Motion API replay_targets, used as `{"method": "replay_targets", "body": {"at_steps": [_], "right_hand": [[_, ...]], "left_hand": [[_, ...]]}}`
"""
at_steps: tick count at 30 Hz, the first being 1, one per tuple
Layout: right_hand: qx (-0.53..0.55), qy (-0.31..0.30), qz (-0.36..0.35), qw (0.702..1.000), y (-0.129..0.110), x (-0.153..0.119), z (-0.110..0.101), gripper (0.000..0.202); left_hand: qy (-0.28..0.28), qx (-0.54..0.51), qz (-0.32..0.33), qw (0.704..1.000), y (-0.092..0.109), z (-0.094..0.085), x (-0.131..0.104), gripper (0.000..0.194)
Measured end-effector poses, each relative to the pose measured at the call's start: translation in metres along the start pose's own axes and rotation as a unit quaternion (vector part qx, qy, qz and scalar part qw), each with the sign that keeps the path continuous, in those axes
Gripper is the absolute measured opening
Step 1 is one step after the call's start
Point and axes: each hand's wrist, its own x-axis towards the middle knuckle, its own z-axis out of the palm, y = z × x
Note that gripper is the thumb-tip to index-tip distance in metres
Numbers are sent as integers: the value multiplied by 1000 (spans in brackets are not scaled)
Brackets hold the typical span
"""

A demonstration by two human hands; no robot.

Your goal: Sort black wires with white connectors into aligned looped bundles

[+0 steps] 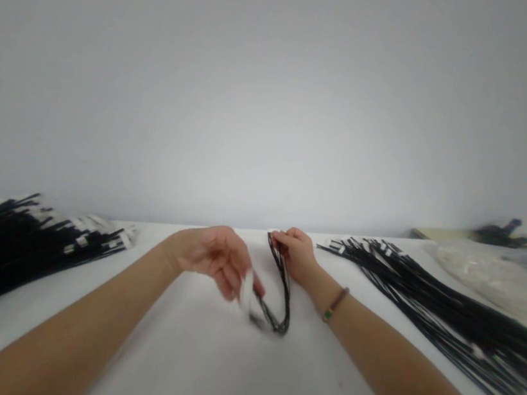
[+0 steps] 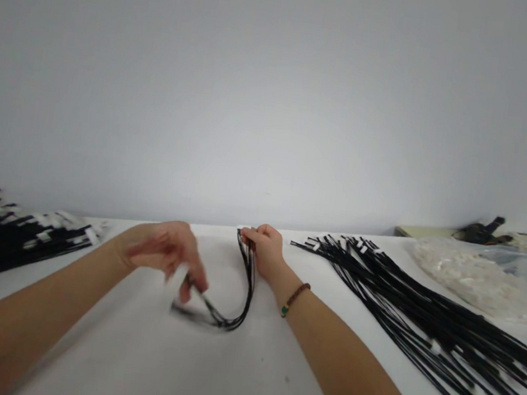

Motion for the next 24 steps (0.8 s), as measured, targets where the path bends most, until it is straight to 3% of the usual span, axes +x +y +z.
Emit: {"method": "replay_targets", "body": {"at_steps": [1,3,5,8,10,16,24], "right_hand": [[5,-11,6,1000,-1,0,0,33],[12,-29,26,999,-4,-2,1,32],[14,-40,46,998,-6,-4,3,32],[14,-51,52,997,-6,-7,7,30],[14,-52,49,997,-3,-6,7,30],[37,-35,63,997,1,0,3,22],[39,-60,102,992,-2,0,0,25]], "left_hand": [[-44,17,-55,997,5,4,-7,41],[-52,29,-48,997,8,8,-9,43],[36,32,42,998,2,5,2,38],[196,39,143,969,-19,-7,32,29],[232,17,193,953,-32,-14,50,27],[259,-31,273,926,-46,-22,69,22],[257,-45,285,922,-47,-24,68,24]]}}
